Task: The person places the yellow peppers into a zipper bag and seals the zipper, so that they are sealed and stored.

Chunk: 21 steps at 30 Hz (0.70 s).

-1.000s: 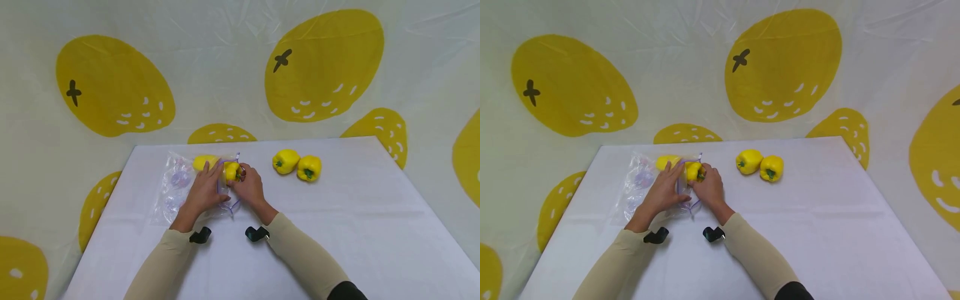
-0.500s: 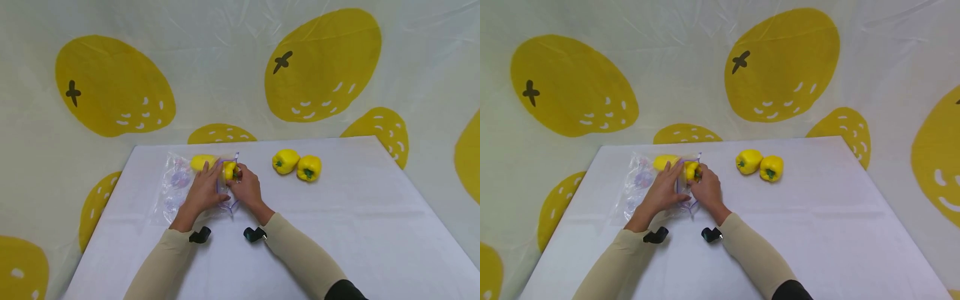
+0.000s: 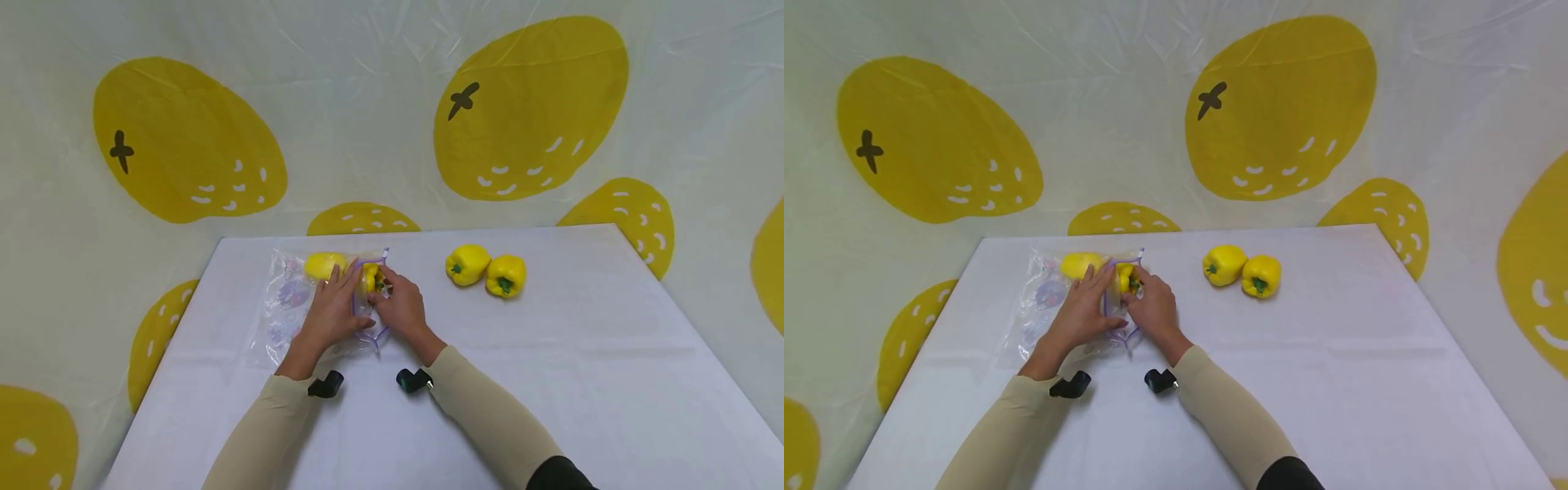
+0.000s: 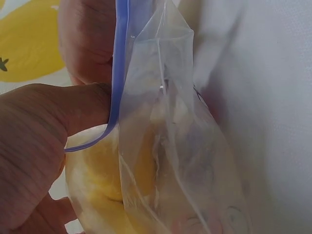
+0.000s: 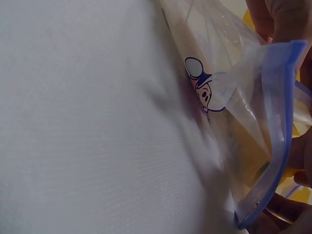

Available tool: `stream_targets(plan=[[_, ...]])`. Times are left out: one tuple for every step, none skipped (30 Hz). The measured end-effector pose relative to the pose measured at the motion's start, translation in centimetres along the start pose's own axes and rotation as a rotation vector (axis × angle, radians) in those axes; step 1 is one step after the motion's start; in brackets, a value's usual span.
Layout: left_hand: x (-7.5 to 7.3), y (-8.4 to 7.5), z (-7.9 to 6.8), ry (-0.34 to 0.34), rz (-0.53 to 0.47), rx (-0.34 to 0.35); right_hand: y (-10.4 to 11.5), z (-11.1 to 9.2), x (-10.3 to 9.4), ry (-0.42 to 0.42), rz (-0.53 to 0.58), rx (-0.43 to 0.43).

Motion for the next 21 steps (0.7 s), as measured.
stream_targets(plan=[[0.03, 0.05, -0.01, 0.001, -0.003, -0.001, -0.01, 0.04, 0.05, 0.001, -0.009, 0.002], [0.07, 0.07, -0.02, 0.002, -0.008, -0.002, 0.01, 0.09, 0.09, -0.001, -0.024, 0.002], [0.11, 0.09, -0.02, 0.004, -0.012, -0.002, 0.06, 0.13, 0.14, -0.002, -0.039, 0.001], [0.16, 0.13, -0.02, 0.006, -0.015, -0.004, 0.11, 0.18, 0.18, -0.004, -0.053, -0.002], [0.2, 0.15, -0.02, 0.008, -0.019, -0.006, 0.17, 0.19, 0.21, -0.005, -0.066, -0.003], [0.24, 0.19, -0.02, 0.01, -0.023, -0.01, 0.24, 0.21, 0.23, -0.005, -0.078, -0.003], [0.24, 0.22, -0.03, 0.009, -0.027, -0.012, 0.29, 0.21, 0.23, -0.004, -0.085, -0.002], [0.24, 0.23, -0.05, 0.01, -0.032, -0.014, 0.35, 0.2, 0.23, -0.003, -0.094, -0.001], [0.26, 0.28, -0.05, 0.012, -0.037, -0.018, 0.4, 0.24, 0.26, -0.001, -0.102, 0.002], [0.27, 0.33, -0.04, 0.014, -0.041, -0.021, 0.4, 0.29, 0.31, 0.001, -0.112, 0.007], [0.28, 0.37, -0.04, 0.016, -0.044, -0.024, 0.44, 0.35, 0.34, 0.001, -0.126, 0.009], [0.3, 0.42, -0.04, 0.017, -0.047, -0.026, 0.45, 0.42, 0.41, 0.001, -0.141, 0.012], [0.29, 0.45, -0.03, 0.016, -0.048, -0.024, 0.46, 0.51, 0.49, 0.001, -0.156, 0.012], [0.32, 0.49, -0.01, 0.018, -0.052, -0.026, 0.46, 0.61, 0.59, 0.001, -0.172, 0.012], [0.35, 0.53, 0.01, 0.017, -0.059, -0.026, 0.49, 0.7, 0.68, -0.001, -0.186, 0.008], [0.28, 0.51, 0.01, 0.013, -0.062, -0.021, 0.54, 0.73, 0.69, -0.004, -0.197, 0.005], [0.24, 0.5, -0.01, 0.011, -0.068, -0.017, 0.59, 0.75, 0.71, -0.008, -0.206, 0.0], [0.16, 0.5, -0.01, 0.005, -0.071, -0.011, 0.6, 0.76, 0.73, -0.009, -0.21, -0.001], [0.08, 0.49, -0.02, 0.001, -0.076, -0.008, 0.62, 0.77, 0.75, -0.008, -0.212, -0.002], [0.01, 0.49, -0.04, -0.004, -0.084, -0.006, 0.64, 0.76, 0.76, -0.007, -0.214, -0.003], [-0.09, 0.47, -0.06, -0.009, -0.088, -0.002, 0.66, 0.74, 0.77, -0.005, -0.212, -0.002]])
Point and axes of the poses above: each hand's wrist, its own z-axis towards the middle knuckle, its own x-axis out of the palm, y = z × x, the point moved 10 cm from there along z, towards the middle knuckle, and after that the axes turned 14 degrees about x, right-handed, at the moved point
